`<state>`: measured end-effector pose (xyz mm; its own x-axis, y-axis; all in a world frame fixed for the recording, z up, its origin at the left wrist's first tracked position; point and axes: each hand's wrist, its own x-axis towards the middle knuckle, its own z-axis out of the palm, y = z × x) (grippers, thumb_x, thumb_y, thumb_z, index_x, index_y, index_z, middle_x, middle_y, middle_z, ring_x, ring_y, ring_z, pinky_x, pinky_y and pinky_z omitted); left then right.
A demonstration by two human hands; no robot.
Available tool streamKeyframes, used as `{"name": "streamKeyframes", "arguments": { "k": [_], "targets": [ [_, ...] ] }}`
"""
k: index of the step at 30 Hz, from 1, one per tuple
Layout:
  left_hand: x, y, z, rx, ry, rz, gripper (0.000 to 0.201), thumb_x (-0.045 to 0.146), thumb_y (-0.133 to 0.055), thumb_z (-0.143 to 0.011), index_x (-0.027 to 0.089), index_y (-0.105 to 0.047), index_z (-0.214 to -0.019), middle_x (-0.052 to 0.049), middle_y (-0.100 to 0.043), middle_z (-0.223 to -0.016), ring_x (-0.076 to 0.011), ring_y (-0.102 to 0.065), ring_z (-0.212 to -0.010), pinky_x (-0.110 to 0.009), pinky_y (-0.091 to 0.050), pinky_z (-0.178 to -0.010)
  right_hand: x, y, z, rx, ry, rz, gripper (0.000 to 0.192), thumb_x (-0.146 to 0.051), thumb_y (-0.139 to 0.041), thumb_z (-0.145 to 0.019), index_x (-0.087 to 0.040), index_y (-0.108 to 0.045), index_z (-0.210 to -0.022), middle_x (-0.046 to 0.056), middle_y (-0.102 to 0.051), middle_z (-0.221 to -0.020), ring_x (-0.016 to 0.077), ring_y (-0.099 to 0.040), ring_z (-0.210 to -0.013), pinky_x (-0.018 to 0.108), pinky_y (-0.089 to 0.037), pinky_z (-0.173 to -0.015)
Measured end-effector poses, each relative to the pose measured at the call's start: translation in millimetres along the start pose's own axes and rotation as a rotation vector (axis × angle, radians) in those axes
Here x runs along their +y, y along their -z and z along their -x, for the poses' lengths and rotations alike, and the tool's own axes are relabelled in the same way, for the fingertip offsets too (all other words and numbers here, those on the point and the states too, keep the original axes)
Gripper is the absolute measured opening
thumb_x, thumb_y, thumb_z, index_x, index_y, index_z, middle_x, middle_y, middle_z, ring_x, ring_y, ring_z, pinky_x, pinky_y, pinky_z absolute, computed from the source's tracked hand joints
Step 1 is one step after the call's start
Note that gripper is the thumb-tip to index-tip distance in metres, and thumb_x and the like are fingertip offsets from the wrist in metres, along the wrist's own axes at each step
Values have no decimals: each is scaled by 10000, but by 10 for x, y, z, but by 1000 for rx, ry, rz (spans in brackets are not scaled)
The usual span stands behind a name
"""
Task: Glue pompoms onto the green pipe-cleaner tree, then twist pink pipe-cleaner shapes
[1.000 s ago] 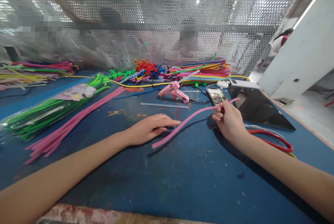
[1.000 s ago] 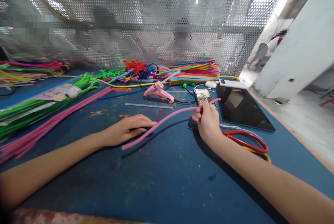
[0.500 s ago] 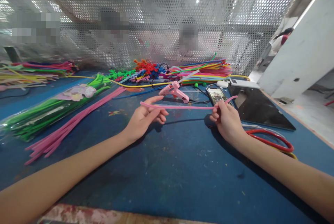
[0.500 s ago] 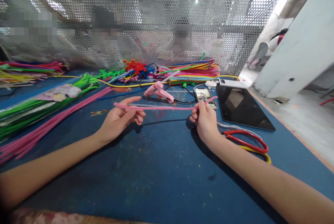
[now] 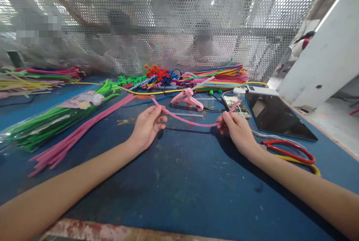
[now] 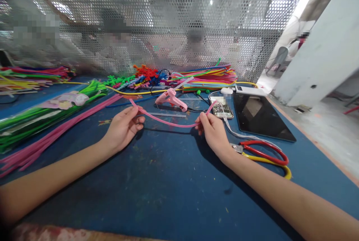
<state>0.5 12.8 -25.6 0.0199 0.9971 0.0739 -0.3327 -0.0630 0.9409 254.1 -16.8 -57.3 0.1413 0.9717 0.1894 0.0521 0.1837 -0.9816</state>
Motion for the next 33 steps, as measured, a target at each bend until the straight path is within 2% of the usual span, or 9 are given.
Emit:
{"name": "streamKeyframes", "arguments": {
  "k": [2, 4, 9, 13, 16, 21, 25, 33],
  "targets": [
    [8, -2, 12, 4, 16, -39, 146, 250, -653, -743, 119, -592, -727, -4, -611, -690, -53, -534, -514, -126, -401, -397, -48, -21, 40, -28, -32, -20, 387, -550, -540, -793, -173, -579, -717, -9, -573, -546, 90, -503, -458, 213, -400, -463],
    [14, -32, 63, -47, 46, -96, 137, 239, -644, -739, 121, -581, -707, -1, -623, -642, -50, -523, -466, -130, -403, -393, -117, -68, 120, -92, -77, -61, 406, -559, -527, -799, -169, -560, -692, -22, -549, -494, 80, -489, -418, 196, -394, -430],
    [-37, -225, 320, -329, 169, -181, 169, 262, -689, -721, 126, -634, -805, 1, -649, -625, -59, -513, -420, -163, -433, -404, -275, -271, 438, -420, -231, -109, 463, -544, -451, -852, -152, -535, -620, -20, -531, -455, 56, -450, -342, 157, -345, -331],
    [-110, -369, 519, -434, 299, -143, 162, 274, -706, -723, 125, -660, -769, 19, -608, -553, -54, -509, -440, -147, -412, -421, -306, -402, 618, -615, -306, -153, 434, -497, -431, -880, -139, -563, -673, -20, -552, -500, 44, -465, -339, 135, -339, -311],
    [-128, -411, 600, -429, 376, -111, 169, 279, -717, -716, 118, -665, -712, 31, -556, -484, -48, -492, -444, -138, -395, -436, -302, -439, 663, -669, -344, -170, 396, -487, -456, -871, -136, -579, -735, -17, -573, -557, 47, -496, -365, 129, -354, -310],
    [-137, -409, 633, -419, 409, -86, 176, 266, -725, -708, 115, -653, -652, 39, -531, -478, -41, -467, -445, -135, -367, -432, -323, -433, 679, -710, -364, -69, 432, -518, -442, -867, -138, -563, -701, -12, -571, -543, 49, -486, -363, 132, -352, -309],
    [-151, -403, 634, -439, 396, -135, 169, 264, -718, -716, 103, -681, -752, 28, -557, -529, -37, -454, -452, -138, -349, -432, -362, -416, 684, -778, -341, -8, 475, -517, -389, -892, -143, -545, -643, -17, -545, -502, 45, -473, -364, 132, -346, -328],
    [-153, -405, 657, -551, 450, -69, 232, 329, -671, -758, 144, -540, -711, 28, -575, -548, -130, -584, -443, -227, -453, -466, -356, -413, 688, -814, -293, 67, 471, -501, -379, -902, -142, -565, -660, -7, -544, -502, 56, -474, -388, 147, -345, -357]
  ]
}}
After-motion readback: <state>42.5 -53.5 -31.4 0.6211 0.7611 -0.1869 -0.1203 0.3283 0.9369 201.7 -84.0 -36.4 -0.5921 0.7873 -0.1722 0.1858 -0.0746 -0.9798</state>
